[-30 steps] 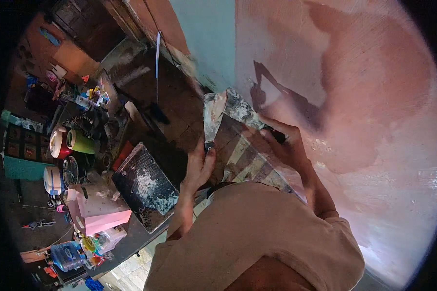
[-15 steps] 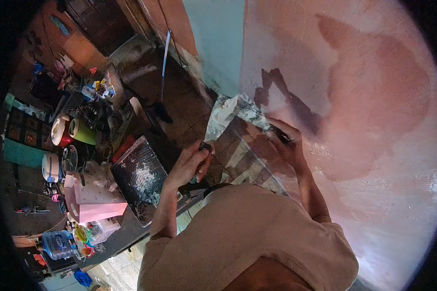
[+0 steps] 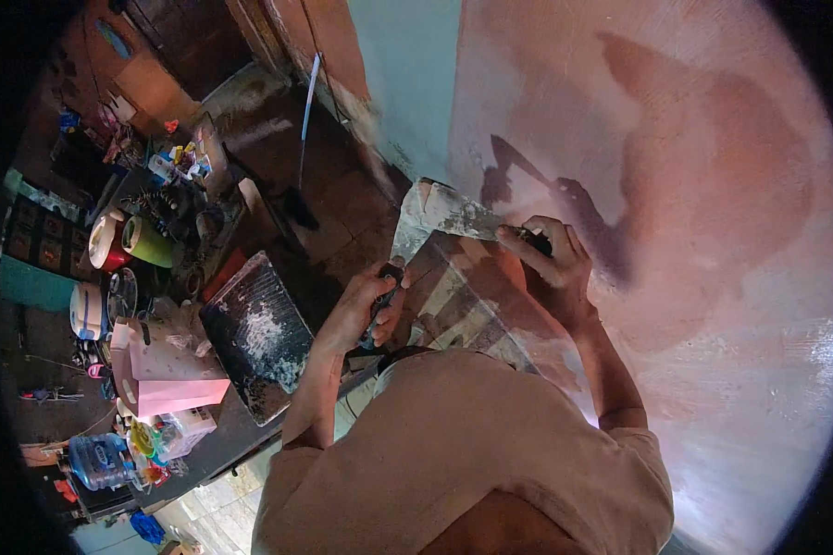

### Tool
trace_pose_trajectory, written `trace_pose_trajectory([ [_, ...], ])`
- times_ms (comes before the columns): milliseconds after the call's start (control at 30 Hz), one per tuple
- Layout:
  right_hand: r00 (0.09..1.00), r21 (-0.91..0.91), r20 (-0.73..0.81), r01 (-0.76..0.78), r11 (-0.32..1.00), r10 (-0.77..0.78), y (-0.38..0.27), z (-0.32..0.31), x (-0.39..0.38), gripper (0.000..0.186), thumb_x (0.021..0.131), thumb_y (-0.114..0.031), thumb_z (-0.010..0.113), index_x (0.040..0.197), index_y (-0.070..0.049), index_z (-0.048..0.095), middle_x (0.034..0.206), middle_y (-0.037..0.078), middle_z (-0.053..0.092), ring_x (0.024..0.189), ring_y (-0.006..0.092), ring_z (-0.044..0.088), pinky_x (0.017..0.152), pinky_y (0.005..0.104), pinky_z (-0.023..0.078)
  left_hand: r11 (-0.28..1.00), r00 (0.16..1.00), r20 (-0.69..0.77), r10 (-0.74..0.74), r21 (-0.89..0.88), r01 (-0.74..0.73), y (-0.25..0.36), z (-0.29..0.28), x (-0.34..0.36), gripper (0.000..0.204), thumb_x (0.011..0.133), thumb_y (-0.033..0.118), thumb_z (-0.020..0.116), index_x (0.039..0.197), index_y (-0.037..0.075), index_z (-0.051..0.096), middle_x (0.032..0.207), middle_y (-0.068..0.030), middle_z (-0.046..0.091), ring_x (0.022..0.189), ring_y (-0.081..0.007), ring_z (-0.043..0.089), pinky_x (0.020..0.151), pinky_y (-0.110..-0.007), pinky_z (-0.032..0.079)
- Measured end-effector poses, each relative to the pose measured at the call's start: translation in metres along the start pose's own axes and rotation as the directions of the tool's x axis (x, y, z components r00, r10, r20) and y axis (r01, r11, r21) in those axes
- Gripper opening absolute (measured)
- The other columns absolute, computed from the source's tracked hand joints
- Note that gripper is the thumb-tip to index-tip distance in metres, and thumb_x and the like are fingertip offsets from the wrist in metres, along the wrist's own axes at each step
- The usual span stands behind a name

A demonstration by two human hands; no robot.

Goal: The person mixes putty between two putty knives and applies it onto the wall using a putty knife to patch holes.

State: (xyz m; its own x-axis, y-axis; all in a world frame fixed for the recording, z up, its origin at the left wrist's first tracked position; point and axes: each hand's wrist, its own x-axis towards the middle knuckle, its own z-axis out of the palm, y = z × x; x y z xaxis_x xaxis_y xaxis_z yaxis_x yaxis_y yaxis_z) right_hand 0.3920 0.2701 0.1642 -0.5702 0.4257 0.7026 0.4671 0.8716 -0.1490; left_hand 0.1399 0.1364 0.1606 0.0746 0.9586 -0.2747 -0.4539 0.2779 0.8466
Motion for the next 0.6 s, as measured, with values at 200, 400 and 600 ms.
trace_pose_trajectory([
  [200,0.992,-0.095,0.109,-0.052,0.994,0.063,0.008,-0.008,-0.020,0.031,0.072,-0.026,0.076,0.102,-0.020,0.070,0.101,0.008,0.057,0.081,0.0223,0.058,0.066,0.0328,0.050,0.998,0.998,-0.043,-0.041,0.035,0.042,-0.005,0.007,0.003,0.031,0.089,0.034,0.052,0.096,0.004,0.051,0.050,0.0021,0.039,0.032,-0.0072,0.036,0.028,-0.024,0.032],
  [400,0.976,0.179,0.067,-0.214,0.960,0.205,0.020,-0.027,-0.024,0.034,0.081,-0.008,0.064,0.113,-0.018,0.067,0.093,0.007,0.061,0.075,0.0203,0.060,0.065,0.0288,0.049,0.980,0.997,-0.070,0.029,0.197,-0.014,-0.004,0.004,0.001,0.030,0.092,0.032,0.050,0.102,0.004,0.050,0.050,0.0021,0.038,0.035,-0.0072,0.037,0.032,-0.024,0.034],
  [600,0.839,0.330,0.442,-0.481,0.812,0.317,0.036,-0.035,0.008,0.032,0.088,-0.006,0.059,0.120,-0.007,0.062,0.080,0.007,0.062,0.067,0.0115,0.054,0.062,0.0236,0.045,0.491,0.995,-0.068,0.078,0.871,0.021,-0.001,-0.011,-0.006,0.040,0.095,0.026,0.046,0.126,0.000,0.046,0.059,-0.0102,0.052,0.049,-0.0196,0.052,0.051,-0.035,0.042],
])
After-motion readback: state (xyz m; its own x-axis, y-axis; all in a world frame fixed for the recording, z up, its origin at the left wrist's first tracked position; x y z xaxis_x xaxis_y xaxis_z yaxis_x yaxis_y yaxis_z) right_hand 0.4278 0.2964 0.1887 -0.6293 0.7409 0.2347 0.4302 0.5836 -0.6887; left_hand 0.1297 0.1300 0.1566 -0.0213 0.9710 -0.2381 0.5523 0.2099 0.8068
